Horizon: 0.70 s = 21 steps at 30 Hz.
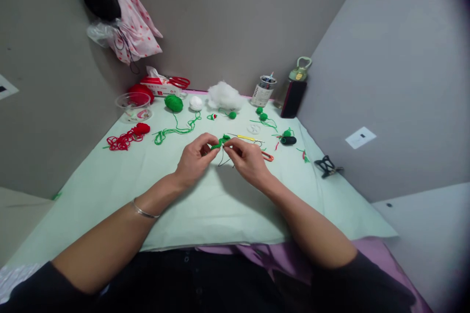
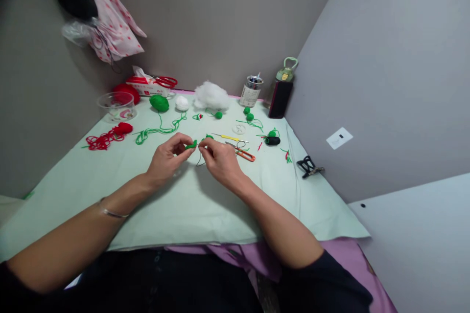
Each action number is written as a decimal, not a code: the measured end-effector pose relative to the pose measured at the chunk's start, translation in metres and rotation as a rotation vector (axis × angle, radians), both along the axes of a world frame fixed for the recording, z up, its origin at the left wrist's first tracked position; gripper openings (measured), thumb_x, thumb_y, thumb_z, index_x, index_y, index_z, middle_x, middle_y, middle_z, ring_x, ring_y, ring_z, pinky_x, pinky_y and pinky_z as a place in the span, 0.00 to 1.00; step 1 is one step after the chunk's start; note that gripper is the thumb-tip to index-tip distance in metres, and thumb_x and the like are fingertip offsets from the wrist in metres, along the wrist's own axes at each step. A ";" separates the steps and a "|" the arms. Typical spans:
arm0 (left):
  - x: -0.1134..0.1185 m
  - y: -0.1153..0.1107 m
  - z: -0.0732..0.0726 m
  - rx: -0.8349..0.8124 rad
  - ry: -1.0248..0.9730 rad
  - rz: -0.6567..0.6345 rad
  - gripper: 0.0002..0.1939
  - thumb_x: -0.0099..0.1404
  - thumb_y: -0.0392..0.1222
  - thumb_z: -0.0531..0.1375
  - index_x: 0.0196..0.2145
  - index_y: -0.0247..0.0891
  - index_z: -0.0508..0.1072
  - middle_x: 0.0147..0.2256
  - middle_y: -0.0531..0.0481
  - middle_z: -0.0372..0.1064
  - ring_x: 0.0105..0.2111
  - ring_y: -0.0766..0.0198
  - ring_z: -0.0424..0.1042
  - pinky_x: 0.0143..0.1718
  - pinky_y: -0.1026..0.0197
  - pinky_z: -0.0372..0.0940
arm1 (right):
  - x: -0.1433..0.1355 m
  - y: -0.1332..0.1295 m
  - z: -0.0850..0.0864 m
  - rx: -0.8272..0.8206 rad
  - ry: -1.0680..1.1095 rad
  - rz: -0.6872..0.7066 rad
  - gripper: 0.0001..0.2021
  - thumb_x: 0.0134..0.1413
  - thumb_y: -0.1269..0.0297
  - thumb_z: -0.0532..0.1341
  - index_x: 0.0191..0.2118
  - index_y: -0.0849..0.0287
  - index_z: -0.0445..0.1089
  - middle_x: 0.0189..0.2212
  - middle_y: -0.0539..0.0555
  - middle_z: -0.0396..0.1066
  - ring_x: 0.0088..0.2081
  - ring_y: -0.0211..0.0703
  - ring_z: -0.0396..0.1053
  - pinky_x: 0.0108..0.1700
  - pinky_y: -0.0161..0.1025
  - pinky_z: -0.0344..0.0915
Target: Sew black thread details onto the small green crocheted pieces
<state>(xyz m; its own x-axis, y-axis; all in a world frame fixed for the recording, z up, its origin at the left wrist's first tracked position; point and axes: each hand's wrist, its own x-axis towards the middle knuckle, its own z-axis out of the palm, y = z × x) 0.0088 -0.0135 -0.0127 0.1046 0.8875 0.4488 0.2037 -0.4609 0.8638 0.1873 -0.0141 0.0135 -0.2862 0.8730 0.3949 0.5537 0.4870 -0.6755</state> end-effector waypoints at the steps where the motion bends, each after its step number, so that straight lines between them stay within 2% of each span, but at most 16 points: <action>1: 0.000 0.000 -0.001 0.057 0.022 0.015 0.01 0.65 0.38 0.62 0.36 0.40 0.72 0.34 0.53 0.67 0.26 0.70 0.61 0.29 0.64 0.60 | 0.000 0.001 0.000 -0.045 0.048 0.010 0.07 0.60 0.65 0.59 0.35 0.59 0.74 0.18 0.45 0.60 0.22 0.35 0.55 0.29 0.35 0.53; 4: -0.001 -0.002 -0.001 0.203 0.049 0.048 0.01 0.66 0.37 0.61 0.37 0.40 0.73 0.35 0.51 0.68 0.28 0.69 0.64 0.30 0.63 0.61 | 0.000 0.004 0.000 -0.190 0.216 0.078 0.09 0.59 0.60 0.61 0.34 0.59 0.73 0.18 0.45 0.58 0.22 0.35 0.56 0.27 0.34 0.53; 8: -0.001 -0.008 0.002 0.255 0.059 0.059 0.03 0.68 0.39 0.60 0.37 0.41 0.76 0.37 0.47 0.71 0.33 0.64 0.68 0.30 0.62 0.63 | 0.000 0.006 0.002 -0.259 0.354 0.150 0.11 0.57 0.56 0.62 0.33 0.59 0.73 0.19 0.46 0.59 0.22 0.34 0.56 0.26 0.34 0.55; 12: -0.001 -0.011 0.005 0.262 0.081 0.077 0.06 0.69 0.41 0.60 0.37 0.42 0.77 0.39 0.45 0.73 0.36 0.61 0.70 0.30 0.61 0.63 | 0.000 0.003 0.007 -0.299 0.398 0.193 0.14 0.57 0.51 0.63 0.33 0.59 0.71 0.19 0.46 0.60 0.23 0.34 0.56 0.26 0.34 0.55; 16: -0.003 -0.011 0.008 0.296 0.119 0.081 0.07 0.69 0.41 0.60 0.37 0.43 0.79 0.41 0.44 0.74 0.36 0.61 0.71 0.33 0.60 0.64 | 0.003 0.000 0.013 -0.444 0.398 0.282 0.19 0.63 0.46 0.57 0.32 0.59 0.66 0.24 0.48 0.63 0.24 0.33 0.58 0.28 0.34 0.57; 21: -0.004 -0.012 0.010 0.340 0.181 0.118 0.07 0.68 0.40 0.60 0.36 0.44 0.80 0.41 0.45 0.72 0.34 0.64 0.70 0.32 0.61 0.63 | 0.004 -0.001 0.013 -0.535 0.411 0.319 0.19 0.64 0.48 0.57 0.32 0.60 0.67 0.27 0.49 0.64 0.26 0.33 0.58 0.30 0.34 0.59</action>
<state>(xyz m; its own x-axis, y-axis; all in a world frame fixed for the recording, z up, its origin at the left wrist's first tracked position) 0.0043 -0.0251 -0.0027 0.1155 0.7025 0.7022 0.4076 -0.6782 0.6115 0.1914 -0.0147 0.0270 -0.4785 0.8753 0.0692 0.0923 0.1285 -0.9874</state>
